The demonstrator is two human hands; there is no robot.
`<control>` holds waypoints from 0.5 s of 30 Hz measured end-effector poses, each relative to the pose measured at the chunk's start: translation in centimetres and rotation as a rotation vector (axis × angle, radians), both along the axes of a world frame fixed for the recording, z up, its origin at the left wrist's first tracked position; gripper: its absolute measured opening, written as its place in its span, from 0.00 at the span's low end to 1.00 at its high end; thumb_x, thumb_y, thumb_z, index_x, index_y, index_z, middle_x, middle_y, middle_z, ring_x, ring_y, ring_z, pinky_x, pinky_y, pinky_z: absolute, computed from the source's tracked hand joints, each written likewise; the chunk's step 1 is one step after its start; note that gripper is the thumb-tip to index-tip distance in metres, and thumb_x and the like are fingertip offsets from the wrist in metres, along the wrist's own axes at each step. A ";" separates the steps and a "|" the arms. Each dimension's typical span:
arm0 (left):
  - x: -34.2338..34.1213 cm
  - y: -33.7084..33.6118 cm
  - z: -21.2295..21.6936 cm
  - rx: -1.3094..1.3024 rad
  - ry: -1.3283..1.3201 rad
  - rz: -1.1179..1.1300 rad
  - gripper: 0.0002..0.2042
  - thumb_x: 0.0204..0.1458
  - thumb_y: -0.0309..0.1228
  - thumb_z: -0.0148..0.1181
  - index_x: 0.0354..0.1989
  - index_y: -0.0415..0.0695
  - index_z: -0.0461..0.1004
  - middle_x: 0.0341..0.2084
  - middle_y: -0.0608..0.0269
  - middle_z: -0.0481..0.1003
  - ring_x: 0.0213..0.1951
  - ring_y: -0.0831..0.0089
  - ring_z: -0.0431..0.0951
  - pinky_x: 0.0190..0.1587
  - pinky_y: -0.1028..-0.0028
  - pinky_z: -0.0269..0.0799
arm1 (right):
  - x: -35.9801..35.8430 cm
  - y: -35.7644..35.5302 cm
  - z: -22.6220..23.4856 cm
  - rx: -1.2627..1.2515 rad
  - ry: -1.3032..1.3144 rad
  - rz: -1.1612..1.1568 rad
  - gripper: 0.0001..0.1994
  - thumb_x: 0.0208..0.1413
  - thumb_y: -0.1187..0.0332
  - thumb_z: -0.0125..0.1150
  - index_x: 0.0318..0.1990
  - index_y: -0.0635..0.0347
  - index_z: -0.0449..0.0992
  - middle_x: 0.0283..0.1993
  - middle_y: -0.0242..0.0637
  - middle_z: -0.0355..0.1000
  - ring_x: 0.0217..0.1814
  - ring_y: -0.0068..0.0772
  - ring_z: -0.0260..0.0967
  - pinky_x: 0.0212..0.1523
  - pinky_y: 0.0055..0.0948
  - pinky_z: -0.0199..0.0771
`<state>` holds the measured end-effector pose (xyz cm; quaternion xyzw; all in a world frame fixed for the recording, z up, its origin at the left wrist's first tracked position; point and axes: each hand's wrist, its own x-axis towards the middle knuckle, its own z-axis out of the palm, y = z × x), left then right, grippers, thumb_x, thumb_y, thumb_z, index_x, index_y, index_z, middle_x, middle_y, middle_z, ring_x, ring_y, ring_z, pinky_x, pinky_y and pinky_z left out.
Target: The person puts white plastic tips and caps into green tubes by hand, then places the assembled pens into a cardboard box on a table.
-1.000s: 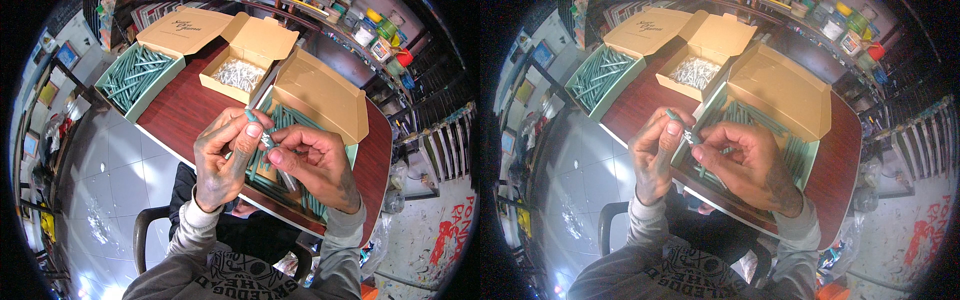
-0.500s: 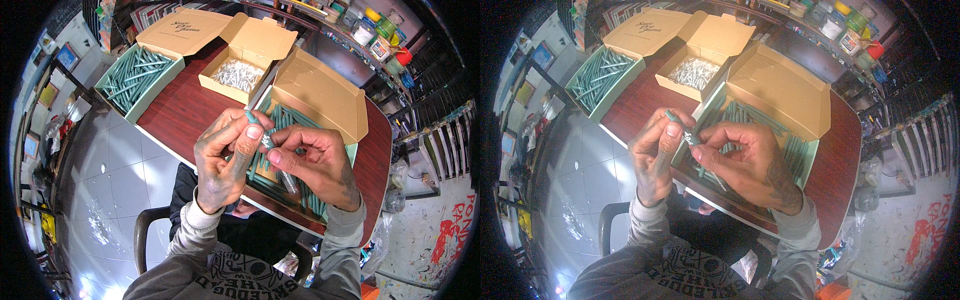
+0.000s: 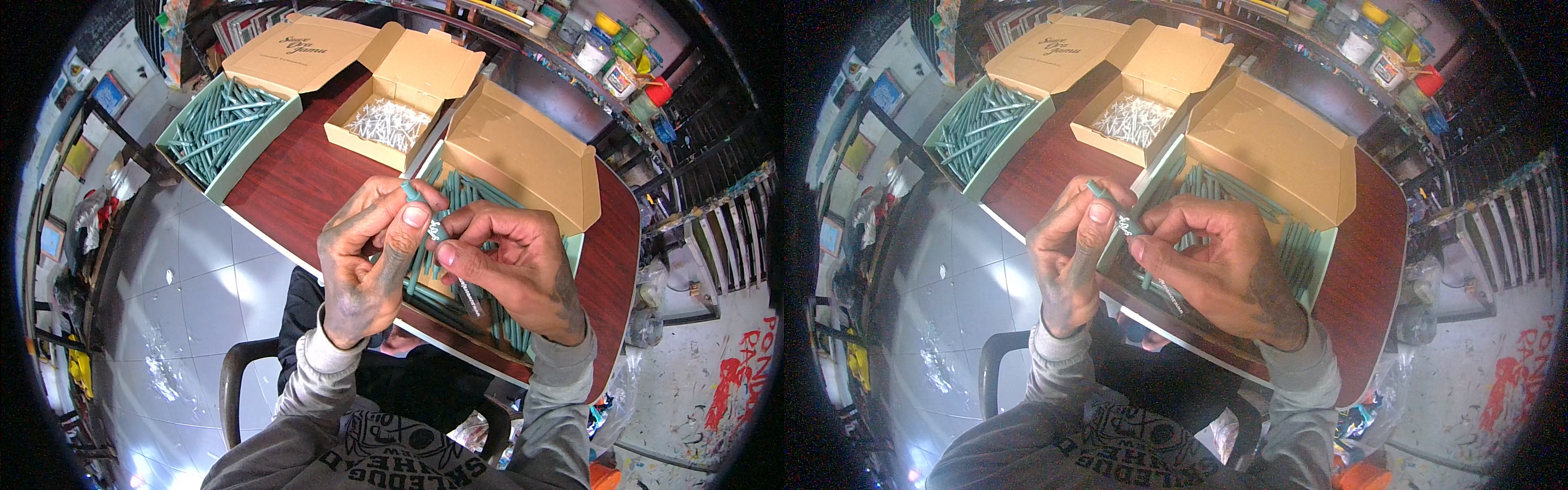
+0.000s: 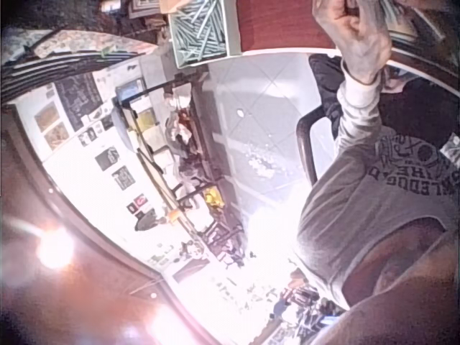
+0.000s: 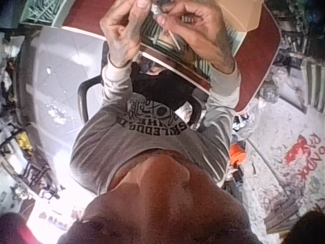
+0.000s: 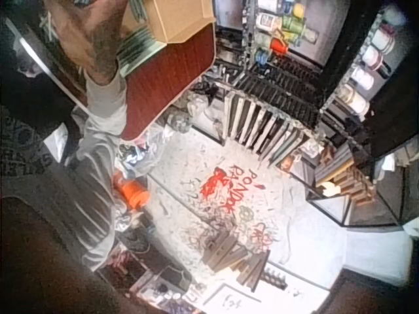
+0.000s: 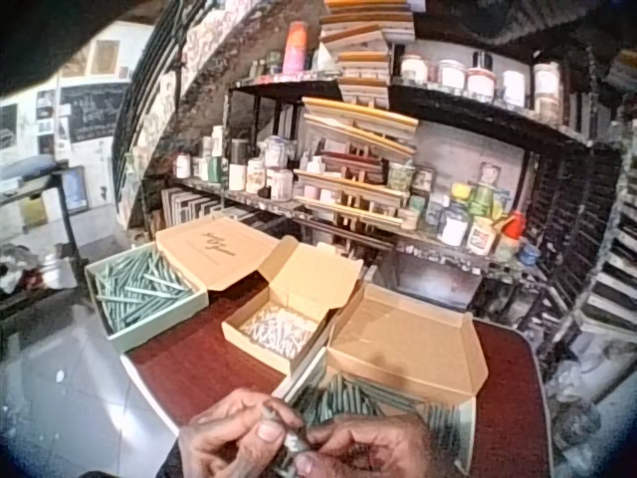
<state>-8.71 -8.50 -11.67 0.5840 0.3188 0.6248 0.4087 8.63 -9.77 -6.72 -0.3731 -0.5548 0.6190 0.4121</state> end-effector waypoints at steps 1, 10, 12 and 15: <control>0.0 0.0 0.0 0.004 0.001 0.005 0.11 0.64 0.31 0.58 0.42 0.34 0.80 0.35 0.64 0.75 0.29 0.87 0.69 0.29 0.84 0.59 | 0.0 0.0 0.0 -0.005 -0.004 -0.001 0.07 0.61 0.76 0.61 0.34 0.73 0.73 0.37 0.43 0.74 0.31 0.32 0.79 0.25 0.30 0.88; 0.0 0.0 0.5 -0.001 -0.004 -0.020 0.12 0.64 0.32 0.58 0.42 0.33 0.79 0.35 0.63 0.74 0.29 0.86 0.71 0.28 0.84 0.61 | 0.2 0.3 -0.5 0.009 -0.035 -0.011 0.04 0.59 0.75 0.64 0.35 0.68 0.77 0.34 0.36 0.76 0.36 0.20 0.73 0.37 0.24 0.76; 0.0 -0.1 0.8 -0.002 0.009 -0.022 0.12 0.64 0.33 0.58 0.42 0.33 0.79 0.35 0.63 0.74 0.29 0.85 0.72 0.28 0.83 0.62 | 0.3 0.3 -0.5 -0.014 -0.035 -0.010 0.05 0.59 0.74 0.65 0.35 0.67 0.78 0.34 0.36 0.77 0.35 0.19 0.72 0.37 0.24 0.75; -0.2 -0.1 1.0 -0.001 0.042 -0.021 0.12 0.64 0.33 0.58 0.42 0.33 0.79 0.35 0.63 0.74 0.29 0.85 0.73 0.29 0.84 0.64 | 0.2 0.2 -0.6 -0.049 -0.032 -0.019 0.06 0.59 0.73 0.66 0.35 0.67 0.78 0.34 0.37 0.77 0.35 0.21 0.73 0.37 0.24 0.75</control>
